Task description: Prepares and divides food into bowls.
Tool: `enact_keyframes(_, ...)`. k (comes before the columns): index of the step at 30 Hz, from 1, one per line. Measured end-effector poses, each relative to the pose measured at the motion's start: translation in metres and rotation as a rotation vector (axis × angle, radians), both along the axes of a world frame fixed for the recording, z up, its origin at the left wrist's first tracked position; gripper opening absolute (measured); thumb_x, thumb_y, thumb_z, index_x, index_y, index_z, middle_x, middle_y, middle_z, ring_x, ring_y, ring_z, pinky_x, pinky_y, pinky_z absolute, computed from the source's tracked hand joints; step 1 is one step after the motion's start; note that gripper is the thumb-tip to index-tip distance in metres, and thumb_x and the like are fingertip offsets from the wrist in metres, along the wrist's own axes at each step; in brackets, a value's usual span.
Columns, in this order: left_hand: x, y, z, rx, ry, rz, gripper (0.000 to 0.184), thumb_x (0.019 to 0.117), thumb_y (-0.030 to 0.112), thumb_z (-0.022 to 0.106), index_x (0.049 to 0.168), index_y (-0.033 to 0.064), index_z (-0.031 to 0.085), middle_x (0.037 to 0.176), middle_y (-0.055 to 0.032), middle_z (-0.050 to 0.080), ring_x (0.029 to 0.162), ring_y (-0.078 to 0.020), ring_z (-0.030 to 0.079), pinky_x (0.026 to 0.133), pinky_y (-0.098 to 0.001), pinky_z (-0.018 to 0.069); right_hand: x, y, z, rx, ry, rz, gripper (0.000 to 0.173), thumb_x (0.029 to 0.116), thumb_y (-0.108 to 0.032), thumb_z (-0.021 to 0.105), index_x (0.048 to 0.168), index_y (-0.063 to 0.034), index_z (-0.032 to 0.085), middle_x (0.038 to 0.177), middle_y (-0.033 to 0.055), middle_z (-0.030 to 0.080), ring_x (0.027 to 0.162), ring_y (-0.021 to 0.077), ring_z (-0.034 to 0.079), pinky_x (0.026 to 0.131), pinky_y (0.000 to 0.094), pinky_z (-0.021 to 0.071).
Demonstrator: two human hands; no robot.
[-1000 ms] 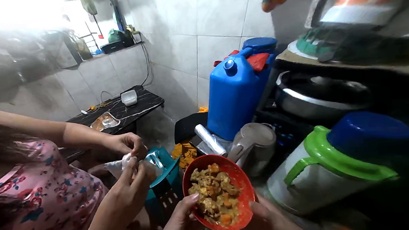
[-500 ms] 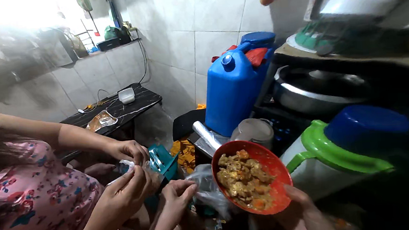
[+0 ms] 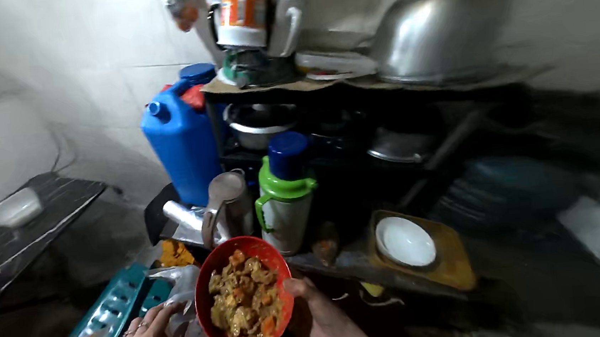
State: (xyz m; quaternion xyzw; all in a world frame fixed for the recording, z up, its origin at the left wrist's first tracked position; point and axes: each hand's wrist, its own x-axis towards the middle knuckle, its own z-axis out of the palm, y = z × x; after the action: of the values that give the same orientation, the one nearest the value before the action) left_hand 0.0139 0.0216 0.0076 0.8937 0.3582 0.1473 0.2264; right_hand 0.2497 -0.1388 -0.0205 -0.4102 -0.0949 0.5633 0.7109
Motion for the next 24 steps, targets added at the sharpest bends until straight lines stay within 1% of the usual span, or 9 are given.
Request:
enact_keyframes(3, 0.014, -0.006, 0.009, -0.023, 0.070, -0.094, 0.025, 0.0952, 0.005, 0.059, 0.116, -0.0005, 0.072, 0.118, -0.0259, 0.068, 0.102, -0.0476, 0.067, 0.086, -0.0664, 0.0521, -0.006, -0.027, -0.005, 0.012, 0.015, -0.104, 0.070, 0.0776, -0.030, 0.072, 0.139, -0.0061, 0.047, 0.104, 0.0074, 0.072, 0.091, 0.0182, 0.072, 0.077, 0.0375, 0.0627)
enact_keyframes(7, 0.027, -0.021, 0.015, -0.061, 0.095, -0.223, 0.033, 0.0928, -0.004, 0.053, 0.119, -0.0003, 0.072, 0.118, -0.0255, 0.068, 0.094, -0.0439, 0.069, 0.082, -0.0626, 0.0542, -0.012, -0.065, -0.017, 0.052, 0.005, -0.311, 0.065, 0.0753, -0.033, 0.076, 0.130, -0.0072, 0.052, 0.101, 0.0075, 0.073, 0.089, 0.0171, 0.073, 0.076, 0.0365, 0.0629)
enact_keyframes(8, 0.028, -0.025, 0.014, -0.072, 0.100, -0.257, 0.035, 0.0925, -0.005, 0.052, 0.121, 0.0005, 0.071, 0.120, -0.0251, 0.068, 0.094, -0.0430, 0.070, 0.082, -0.0612, 0.0549, -0.014, -0.075, -0.018, 0.034, 0.003, -0.373, 0.061, 0.0780, -0.031, 0.071, 0.130, -0.0072, 0.052, 0.101, 0.0073, 0.073, 0.090, 0.0167, 0.073, 0.077, 0.0360, 0.0628)
enact_keyframes(10, 0.030, -0.032, 0.012, -0.111, 0.112, -0.312, 0.039, 0.0921, -0.006, 0.052, 0.125, 0.0024, 0.070, 0.125, -0.0246, 0.066, 0.100, -0.0435, 0.069, 0.086, -0.0613, 0.0541, -0.018, -0.094, -0.015, -0.051, 0.019, -0.517, 0.039, 0.0932, -0.022, 0.052, 0.129, -0.0071, 0.051, 0.098, 0.0070, 0.071, 0.087, 0.0157, 0.072, 0.073, 0.0335, 0.0620)
enact_keyframes(12, 0.033, -0.039, 0.009, -0.148, 0.130, -0.350, 0.042, 0.0927, -0.005, 0.052, 0.129, 0.0067, 0.069, 0.131, -0.0207, 0.065, 0.107, -0.0400, 0.068, 0.091, -0.0585, 0.0533, -0.018, -0.113, -0.012, -0.139, 0.047, -0.644, 0.026, 0.1048, -0.020, 0.039, 0.121, -0.0065, 0.054, 0.094, 0.0086, 0.070, 0.081, 0.0176, 0.072, 0.068, 0.0336, 0.0617)
enact_keyframes(16, 0.051, -0.049, 0.002, -0.228, 0.120, -0.409, 0.039, 0.0976, 0.004, 0.053, 0.135, 0.0102, 0.065, 0.138, -0.0174, 0.059, 0.107, -0.0297, 0.068, 0.092, -0.0467, 0.0558, -0.015, -0.146, -0.008, -0.096, -0.025, -0.737, 0.031, 0.1060, -0.026, 0.034, 0.121, -0.0050, 0.052, 0.098, 0.0106, 0.070, 0.083, 0.0198, 0.073, 0.068, 0.0358, 0.0631)
enact_keyframes(19, 0.077, -0.055, 0.012, -0.278, 0.099, -0.464, 0.037, 0.0988, 0.008, 0.054, 0.134, 0.0085, 0.065, 0.141, -0.0183, 0.056, 0.107, -0.0271, 0.066, 0.093, -0.0413, 0.0545, -0.010, -0.164, 0.004, -0.077, -0.056, -0.738, 0.032, 0.1009, -0.030, 0.038, 0.119, -0.0081, 0.052, 0.097, 0.0077, 0.071, 0.083, 0.0165, 0.072, 0.069, 0.0341, 0.0632)
enact_keyframes(21, 0.096, -0.058, 0.022, -0.293, 0.096, -0.517, 0.038, 0.0981, 0.007, 0.054, 0.135, 0.0078, 0.064, 0.142, -0.0190, 0.055, 0.103, -0.0258, 0.066, 0.091, -0.0405, 0.0536, -0.008, -0.171, 0.010, -0.058, -0.056, -0.724, 0.030, 0.1000, -0.029, 0.039, 0.117, -0.0089, 0.053, 0.096, 0.0063, 0.071, 0.082, 0.0146, 0.073, 0.069, 0.0319, 0.0631)
enact_keyframes(24, 0.128, -0.064, 0.041, -0.360, 0.152, -0.584, 0.047, 0.0970, 0.005, 0.054, 0.144, 0.0076, 0.055, 0.147, -0.0202, 0.049, 0.101, -0.0263, 0.064, 0.089, -0.0417, 0.0528, -0.003, -0.176, 0.016, -0.064, -0.055, -0.684, 0.028, 0.1012, -0.025, 0.035, 0.118, -0.0095, 0.052, 0.094, 0.0034, 0.071, 0.083, 0.0117, 0.072, 0.070, 0.0297, 0.0629)
